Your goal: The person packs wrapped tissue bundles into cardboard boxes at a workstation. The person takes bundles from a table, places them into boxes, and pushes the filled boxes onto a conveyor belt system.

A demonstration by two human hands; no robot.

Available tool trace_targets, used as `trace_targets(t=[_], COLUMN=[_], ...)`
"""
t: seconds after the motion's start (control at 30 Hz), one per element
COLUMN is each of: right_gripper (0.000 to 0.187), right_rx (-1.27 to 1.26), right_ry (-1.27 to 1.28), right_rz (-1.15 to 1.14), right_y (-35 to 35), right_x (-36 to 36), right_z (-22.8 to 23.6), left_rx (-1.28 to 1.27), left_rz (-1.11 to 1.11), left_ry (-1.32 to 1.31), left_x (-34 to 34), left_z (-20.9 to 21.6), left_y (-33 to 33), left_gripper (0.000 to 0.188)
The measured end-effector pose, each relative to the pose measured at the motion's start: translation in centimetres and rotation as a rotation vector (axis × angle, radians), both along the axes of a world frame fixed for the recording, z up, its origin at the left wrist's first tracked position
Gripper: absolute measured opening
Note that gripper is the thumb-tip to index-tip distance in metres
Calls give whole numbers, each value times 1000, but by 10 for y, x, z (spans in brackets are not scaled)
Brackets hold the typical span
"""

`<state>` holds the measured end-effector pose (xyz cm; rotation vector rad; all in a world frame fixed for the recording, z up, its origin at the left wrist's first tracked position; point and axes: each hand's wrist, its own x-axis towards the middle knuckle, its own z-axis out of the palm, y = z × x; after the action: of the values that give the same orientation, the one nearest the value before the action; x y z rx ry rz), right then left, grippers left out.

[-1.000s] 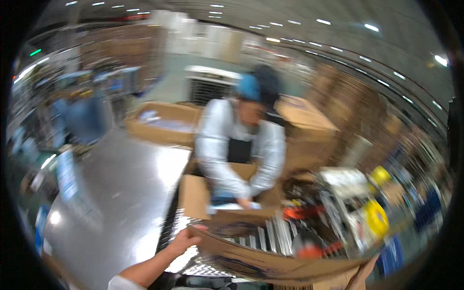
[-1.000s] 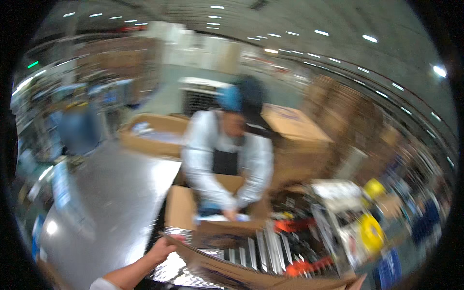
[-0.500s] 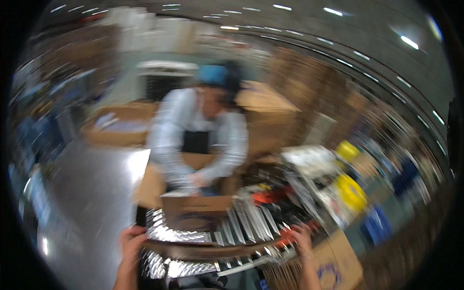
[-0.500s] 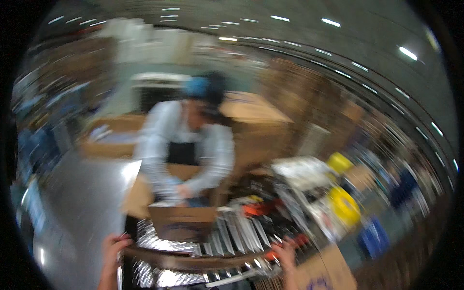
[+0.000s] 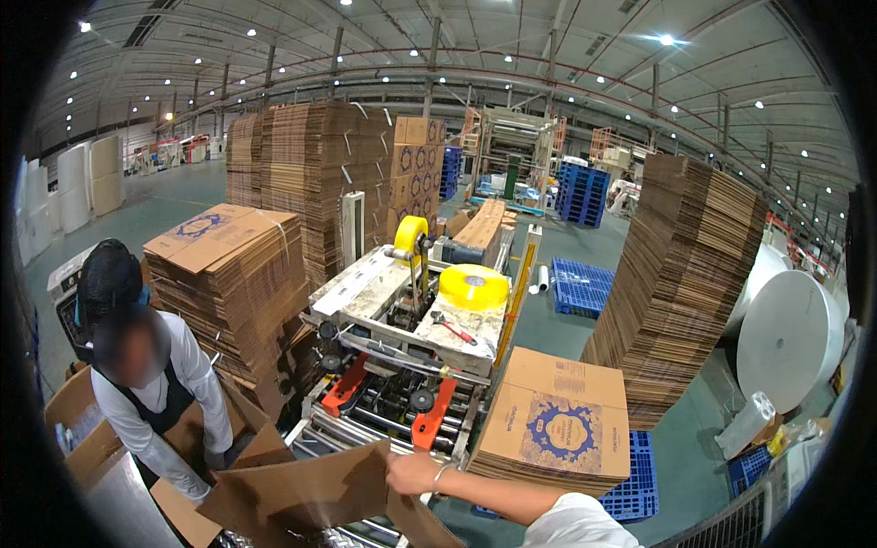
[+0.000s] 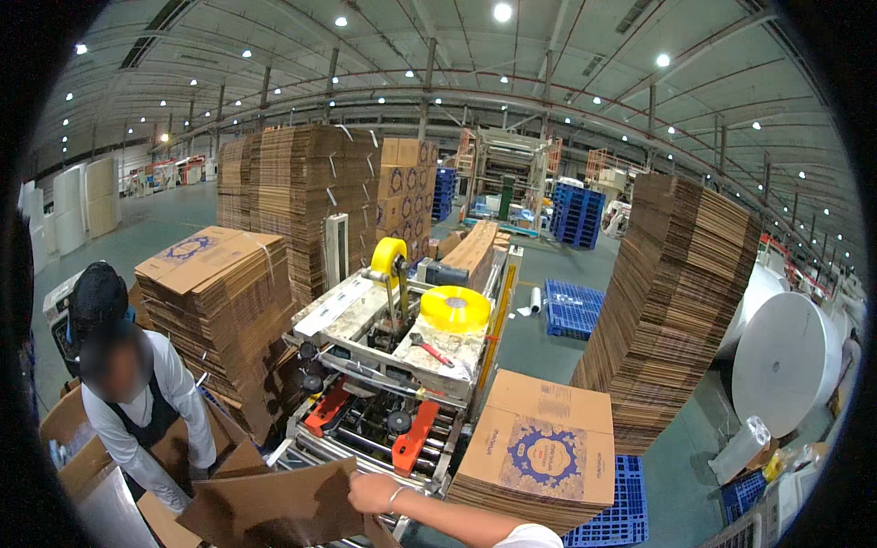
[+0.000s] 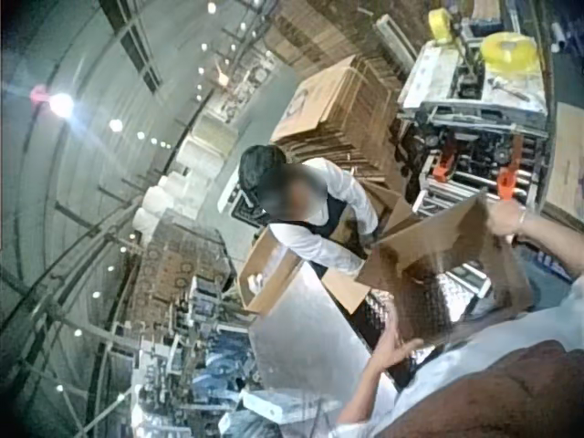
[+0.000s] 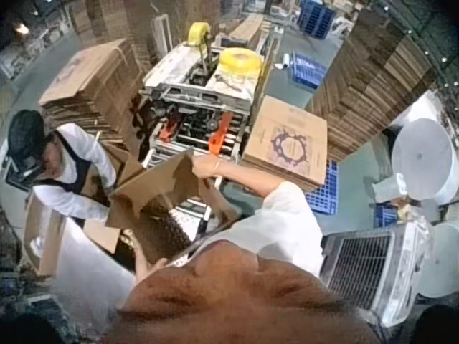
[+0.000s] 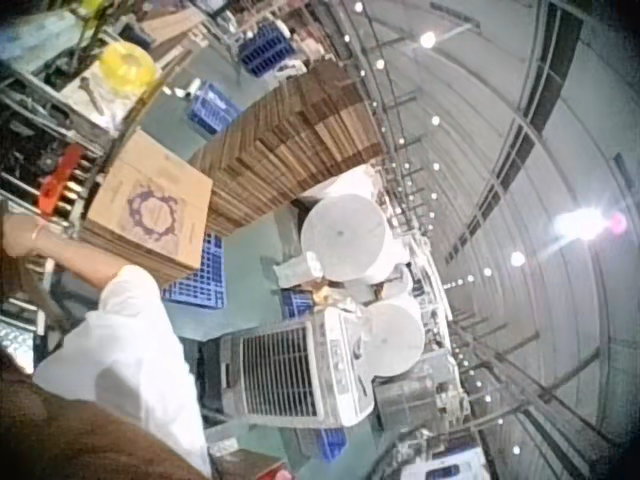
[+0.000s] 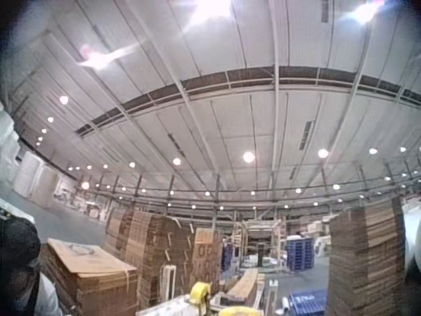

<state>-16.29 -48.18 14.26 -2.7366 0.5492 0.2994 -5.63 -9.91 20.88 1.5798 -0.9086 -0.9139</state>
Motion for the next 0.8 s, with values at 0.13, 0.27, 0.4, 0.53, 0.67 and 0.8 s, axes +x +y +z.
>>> trace_targets(t=[0.13,0.27,0.4,0.53,0.67,0.8], right_gripper=[53,55,38,56,55,51], right_rx=[272,373,31,-204,-39,502], right_ry=[-264,191,-819,-830,-554,-509], right_rz=[389,814,325,474,594,183], right_y=[94,63,61,109,119,34], right_x=[38,72,127,105,39,83], right_z=[-47,-16,62,19,-72,-63], left_rx=[191,230,310,141,288,433], left_rz=[-742,-460,182,611,853,880], left_ry=[-98,-717,-1077,-323,-259,-475], left_x=[-7,41,55,34,-4,24], left_z=[-149,-104,-140,-147,-173,-146], left_y=[27,-51,-28,7,-49,-11], left_gripper=[76,70,101,90,77,74])
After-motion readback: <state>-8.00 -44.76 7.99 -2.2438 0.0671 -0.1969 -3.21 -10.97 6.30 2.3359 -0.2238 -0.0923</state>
